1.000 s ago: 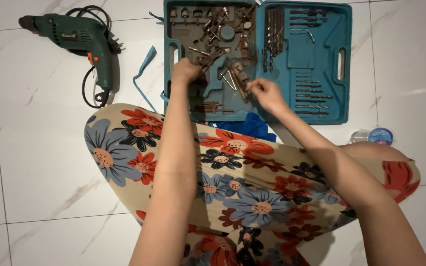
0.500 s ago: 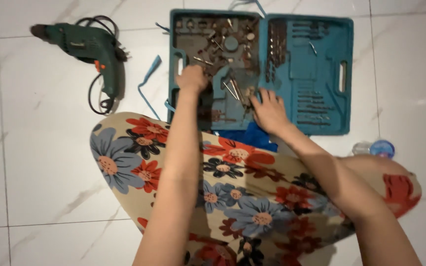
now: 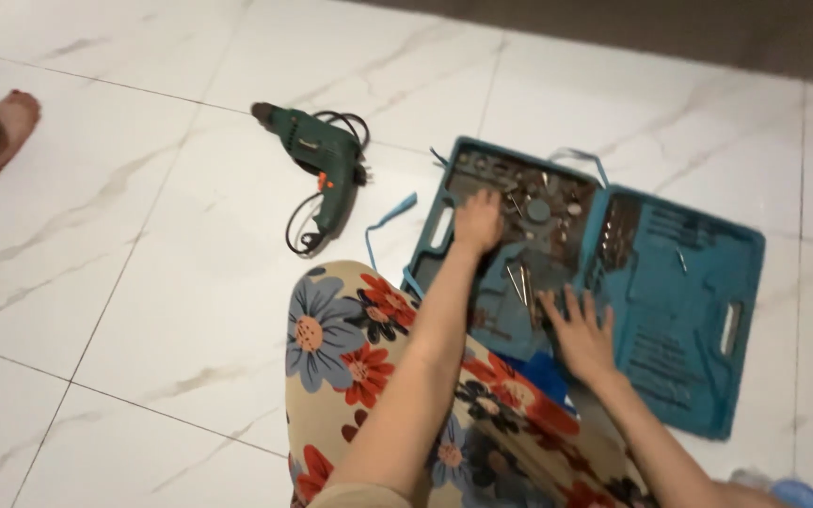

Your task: The person sits on the floor and organizes a teal toolbox. They remove various drill bits and attachments, sort them, and place them back into the designated slots. They also wipe down the interior of the toolbox with a blue cloth.

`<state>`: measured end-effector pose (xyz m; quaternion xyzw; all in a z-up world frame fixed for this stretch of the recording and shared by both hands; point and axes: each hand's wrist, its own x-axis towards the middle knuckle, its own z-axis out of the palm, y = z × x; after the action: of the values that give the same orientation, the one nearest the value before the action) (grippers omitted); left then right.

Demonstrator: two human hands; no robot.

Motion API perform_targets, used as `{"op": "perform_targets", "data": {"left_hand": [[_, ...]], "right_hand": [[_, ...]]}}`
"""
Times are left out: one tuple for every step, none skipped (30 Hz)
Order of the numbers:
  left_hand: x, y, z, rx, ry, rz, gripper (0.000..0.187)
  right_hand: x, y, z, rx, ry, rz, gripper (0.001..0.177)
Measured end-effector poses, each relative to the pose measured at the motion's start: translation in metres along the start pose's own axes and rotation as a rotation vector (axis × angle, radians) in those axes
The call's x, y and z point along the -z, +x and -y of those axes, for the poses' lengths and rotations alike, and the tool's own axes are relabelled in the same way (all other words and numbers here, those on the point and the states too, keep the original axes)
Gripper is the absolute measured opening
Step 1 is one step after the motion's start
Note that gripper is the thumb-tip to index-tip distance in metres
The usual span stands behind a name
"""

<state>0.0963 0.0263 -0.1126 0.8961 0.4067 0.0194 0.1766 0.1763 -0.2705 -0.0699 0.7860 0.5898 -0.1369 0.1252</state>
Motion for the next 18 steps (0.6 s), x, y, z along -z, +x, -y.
{"op": "perform_targets", "data": {"left_hand": [[0.001, 0.002, -0.004, 0.010, 0.000, -0.015, 0.051], [0.002, 0.004, -0.008, -0.021, 0.031, -0.003, 0.053], [0.004, 0.008, -0.011, -0.057, 0.065, 0.008, 0.056], [0.009, 0.007, -0.009, -0.051, 0.069, -0.006, 0.056], [0.010, 0.006, -0.014, -0.086, 0.083, 0.043, 0.056], [0.009, 0.006, -0.020, -0.121, 0.097, 0.092, 0.057], [-0.005, 0.016, -0.016, -0.138, 0.090, 0.104, 0.057], [-0.020, 0.027, -0.013, -0.141, 0.110, 0.074, 0.058], [-0.039, 0.034, -0.013, -0.148, 0.125, 0.051, 0.059], [-0.037, 0.035, -0.016, -0.170, 0.113, 0.072, 0.059], [-0.037, 0.033, -0.018, -0.148, 0.105, 0.056, 0.056], [-0.037, 0.031, -0.020, -0.126, 0.098, 0.042, 0.053], [-0.043, 0.032, -0.019, -0.144, 0.086, 0.070, 0.053], [-0.049, 0.032, -0.019, -0.145, 0.081, 0.008, 0.050], [-0.052, 0.038, -0.018, -0.144, 0.076, -0.062, 0.047], [-0.059, 0.039, -0.017, -0.159, 0.065, -0.042, 0.047], [-0.064, 0.043, -0.015, -0.165, 0.064, -0.103, 0.043], [-0.068, 0.046, -0.013, -0.171, 0.061, -0.163, 0.038]], "right_hand": [[0.004, -0.001, -0.001, 0.012, -0.008, -0.011, 0.089], [0.009, -0.002, -0.002, -0.004, -0.023, -0.054, 0.089], [0.012, -0.002, -0.002, -0.024, -0.035, -0.101, 0.090], [0.012, 0.003, 0.000, -0.015, -0.039, -0.114, 0.090], [0.012, 0.002, -0.001, -0.048, -0.026, -0.080, 0.090], [0.010, 0.003, -0.003, -0.080, -0.013, -0.046, 0.093], [0.013, 0.004, -0.002, -0.100, -0.012, -0.034, 0.093], [0.015, 0.008, -0.001, -0.107, 0.003, -0.034, 0.094], [0.016, 0.006, -0.002, -0.121, 0.019, -0.026, 0.096], [0.024, 0.006, -0.002, -0.146, 0.021, -0.006, 0.096], [0.030, 0.004, -0.001, -0.139, 0.058, -0.013, 0.096], [0.036, 0.003, -0.001, -0.134, 0.096, -0.021, 0.096], [0.031, 0.004, -0.004, -0.157, 0.101, 0.006, 0.096], [0.025, 0.004, -0.006, -0.155, 0.126, -0.008, 0.099], [0.022, 0.009, -0.011, -0.149, 0.148, -0.030, 0.101], [0.020, 0.008, -0.012, -0.170, 0.150, -0.012, 0.101], [0.020, 0.009, -0.014, -0.174, 0.163, -0.002, 0.102], [0.020, 0.010, -0.015, -0.178, 0.177, 0.007, 0.102]]}}
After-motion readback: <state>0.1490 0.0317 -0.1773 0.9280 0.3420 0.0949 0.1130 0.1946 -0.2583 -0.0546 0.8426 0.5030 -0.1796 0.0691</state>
